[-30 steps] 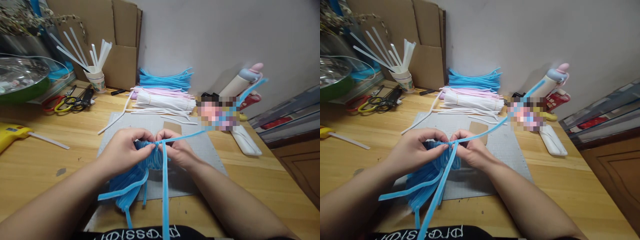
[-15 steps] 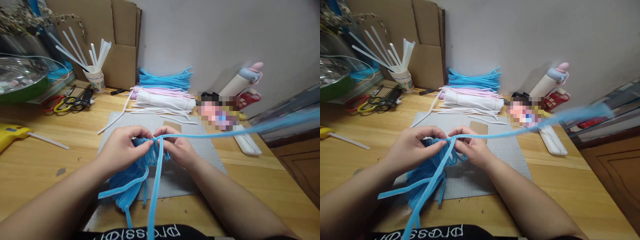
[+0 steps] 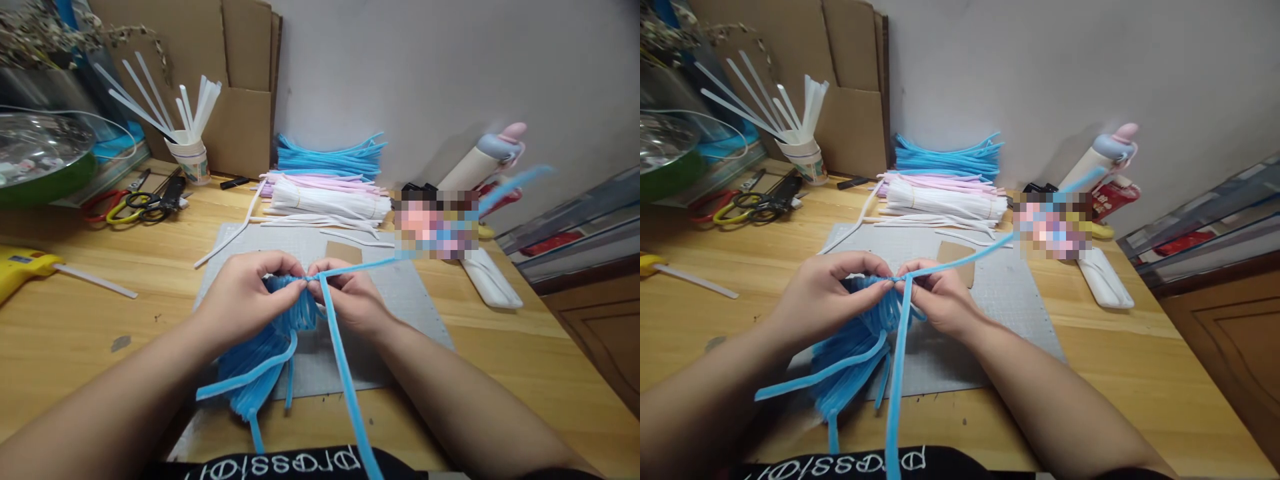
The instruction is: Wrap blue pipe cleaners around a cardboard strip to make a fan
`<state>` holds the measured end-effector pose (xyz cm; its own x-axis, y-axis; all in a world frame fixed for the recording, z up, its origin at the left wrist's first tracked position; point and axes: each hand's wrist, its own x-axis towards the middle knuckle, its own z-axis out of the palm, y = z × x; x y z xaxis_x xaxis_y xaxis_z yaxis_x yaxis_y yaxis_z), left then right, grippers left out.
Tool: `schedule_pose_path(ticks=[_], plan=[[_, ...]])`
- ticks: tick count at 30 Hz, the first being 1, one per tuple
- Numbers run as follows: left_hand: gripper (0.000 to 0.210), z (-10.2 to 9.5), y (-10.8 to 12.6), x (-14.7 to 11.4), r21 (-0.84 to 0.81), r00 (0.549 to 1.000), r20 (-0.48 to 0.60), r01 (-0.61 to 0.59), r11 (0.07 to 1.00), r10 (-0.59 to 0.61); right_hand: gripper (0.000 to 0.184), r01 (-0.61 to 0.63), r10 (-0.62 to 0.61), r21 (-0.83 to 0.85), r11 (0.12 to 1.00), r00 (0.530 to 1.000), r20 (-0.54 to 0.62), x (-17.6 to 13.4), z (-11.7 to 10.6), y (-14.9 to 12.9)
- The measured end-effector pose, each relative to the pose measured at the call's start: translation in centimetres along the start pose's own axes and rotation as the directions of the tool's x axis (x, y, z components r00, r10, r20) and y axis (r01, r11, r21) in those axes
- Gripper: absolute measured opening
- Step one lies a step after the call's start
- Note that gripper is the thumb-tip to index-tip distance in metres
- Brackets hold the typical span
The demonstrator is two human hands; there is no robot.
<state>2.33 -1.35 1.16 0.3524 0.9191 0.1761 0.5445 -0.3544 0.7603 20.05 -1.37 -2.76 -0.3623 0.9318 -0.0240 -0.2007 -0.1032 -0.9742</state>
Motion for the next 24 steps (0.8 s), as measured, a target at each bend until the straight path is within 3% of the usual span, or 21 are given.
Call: schedule_pose_path(ticks=[4, 8, 10, 16, 19, 24], plan=[[0.013, -0.20, -0.07, 0.05, -0.005, 1.000, 0.001, -0.002, 1.000, 0.002, 0.026, 0.021, -0.021, -0.004, 1.000, 1.000, -0.015, 0.05, 0.13, 0.12], [0.011, -0.27, -0.14, 0.06, 0.004, 1.000, -0.015, -0.007, 1.000, 0.007, 0.022, 0.229, -0.238, -0.138, 0.964, 0.970, -0.051, 0.11, -0.14, 0.14], [0.009, -0.22, -0.13, 0.04, 0.052, 0.999, -0.018, -0.048, 0.997, 0.049, 0.018, 0.274, -0.288, -0.156, 0.949, 0.954, -0.080, 0.17, -0.17, 0.27], [0.011, 0.04, -0.04, -0.02, 0.365, 0.947, -0.043, -0.283, 0.887, 0.319, 0.017, 0.186, -0.190, -0.040, 0.982, 0.970, -0.149, 0.12, 0.18, 0.53], [0.008, 0.03, -0.13, 0.02, 0.326, 0.949, -0.036, -0.284, 0.902, 0.312, 0.016, 0.143, -0.142, -0.002, 0.990, 0.980, -0.141, -0.02, 0.17, 0.56], [0.007, -0.15, -0.13, 0.00, 0.175, 0.973, -0.027, -0.220, 0.960, 0.228, 0.017, 0.044, -0.039, 0.188, 0.981, 0.999, -0.034, 0.01, 0.04, 0.60]])
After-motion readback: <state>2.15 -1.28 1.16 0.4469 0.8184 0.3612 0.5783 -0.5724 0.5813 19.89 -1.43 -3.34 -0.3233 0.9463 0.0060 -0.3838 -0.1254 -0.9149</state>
